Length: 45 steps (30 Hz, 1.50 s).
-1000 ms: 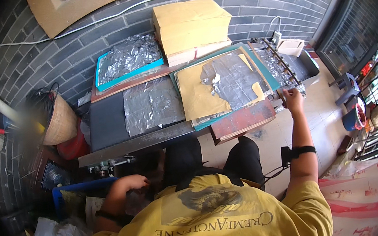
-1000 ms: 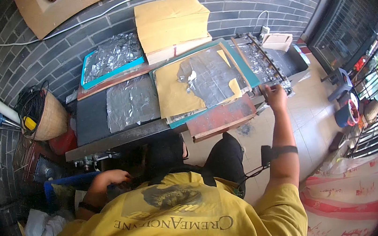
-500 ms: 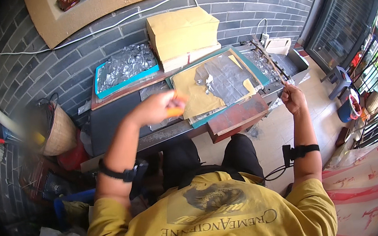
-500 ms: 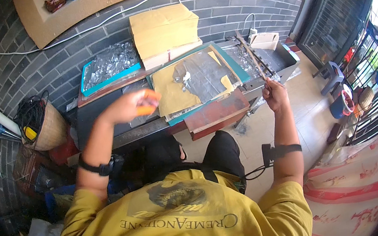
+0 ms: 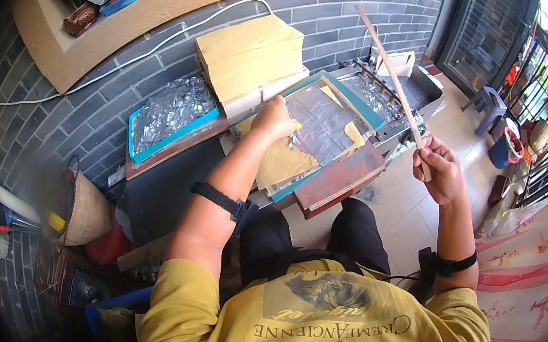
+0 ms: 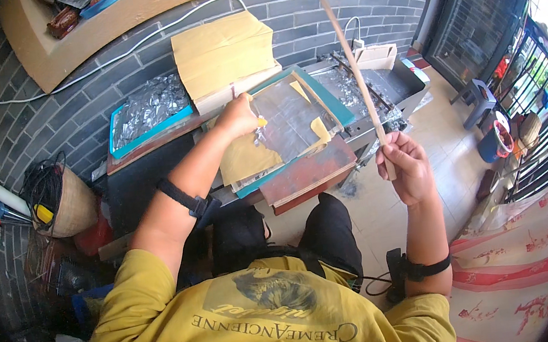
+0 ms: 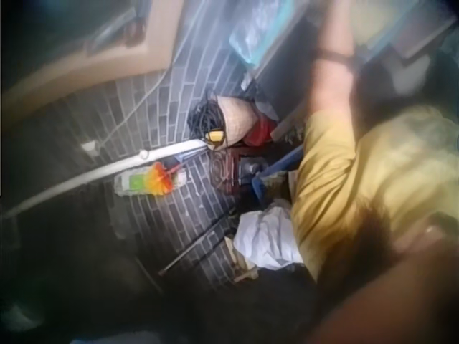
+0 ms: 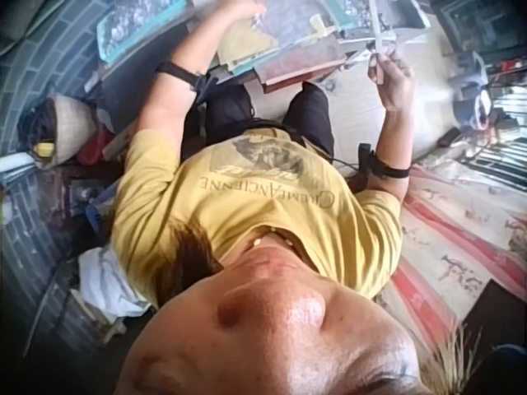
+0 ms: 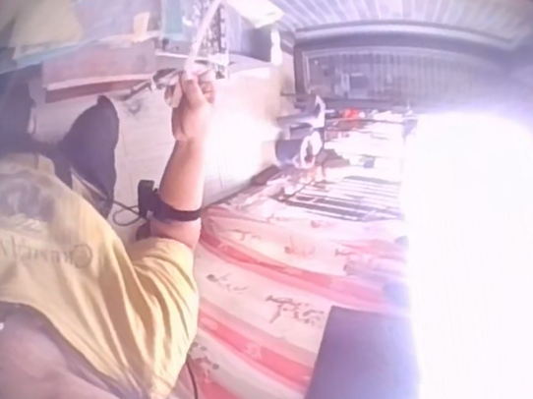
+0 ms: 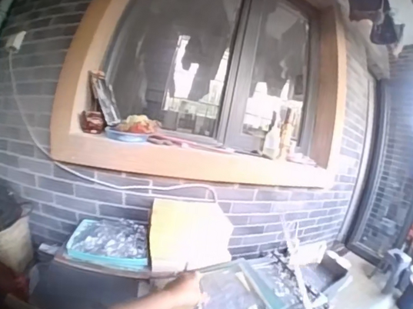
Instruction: The person uses a wooden stick to peel a layer of aluminum foil off a flat rectangular board. They repeatedly scrape the foil, lift the edges, and pull off strips of the material, placing the removed pieces into a blue tray.
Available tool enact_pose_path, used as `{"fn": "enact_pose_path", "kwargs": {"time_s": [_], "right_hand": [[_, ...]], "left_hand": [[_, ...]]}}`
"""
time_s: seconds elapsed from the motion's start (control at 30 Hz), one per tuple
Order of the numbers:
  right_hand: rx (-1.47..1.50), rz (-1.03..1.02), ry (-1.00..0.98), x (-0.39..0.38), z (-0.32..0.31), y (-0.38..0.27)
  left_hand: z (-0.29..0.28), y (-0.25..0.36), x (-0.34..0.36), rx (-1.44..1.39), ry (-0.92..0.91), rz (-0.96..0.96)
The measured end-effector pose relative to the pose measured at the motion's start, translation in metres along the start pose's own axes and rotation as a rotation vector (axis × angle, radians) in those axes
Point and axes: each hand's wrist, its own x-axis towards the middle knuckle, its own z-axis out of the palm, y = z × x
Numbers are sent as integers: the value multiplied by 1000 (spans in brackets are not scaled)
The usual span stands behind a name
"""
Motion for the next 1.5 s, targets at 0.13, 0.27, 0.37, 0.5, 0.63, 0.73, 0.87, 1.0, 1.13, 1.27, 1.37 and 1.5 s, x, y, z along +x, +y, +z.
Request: {"fn": "enact_pose_path", "kwargs": {"time_s": [0.13,0.27,0.37,0.5,0.63,0.73,0.87,1.0,1.13,1.27,1.37,1.5], "right_hand": [[33,10,-19,-2,10,4],[56,18,-39,-2,14,5],[42,-5,-25,-6,11,7],[-66,42,-10,-8,8,17],[-143,178,-50,-12,13,19],[-273,233,-77,-10,22,23],[-375,223,-189,-2,39,32],[-414,251,-289,2,56,43],[-450,227,-416,9,81,50],[-380,47,-377,8,87,57],[-360,-30,-343,4,79,37],[-29,124,-315,-12,62,6]], "left_hand": [[4,-5,8,-42,7,-46],[-9,-36,13,-350,42,2],[-44,-47,3,-609,62,69],[-99,-102,7,-433,275,-45],[-139,-165,17,-352,434,-254],[-151,-219,20,-148,543,-310],[-139,-187,15,-99,695,-226],[-91,-36,-39,-695,197,250],[-55,55,-109,-997,-281,521],[-47,87,-132,-1004,-472,391],[-51,91,-143,-494,34,810],[-54,76,-139,-191,333,745]]}}
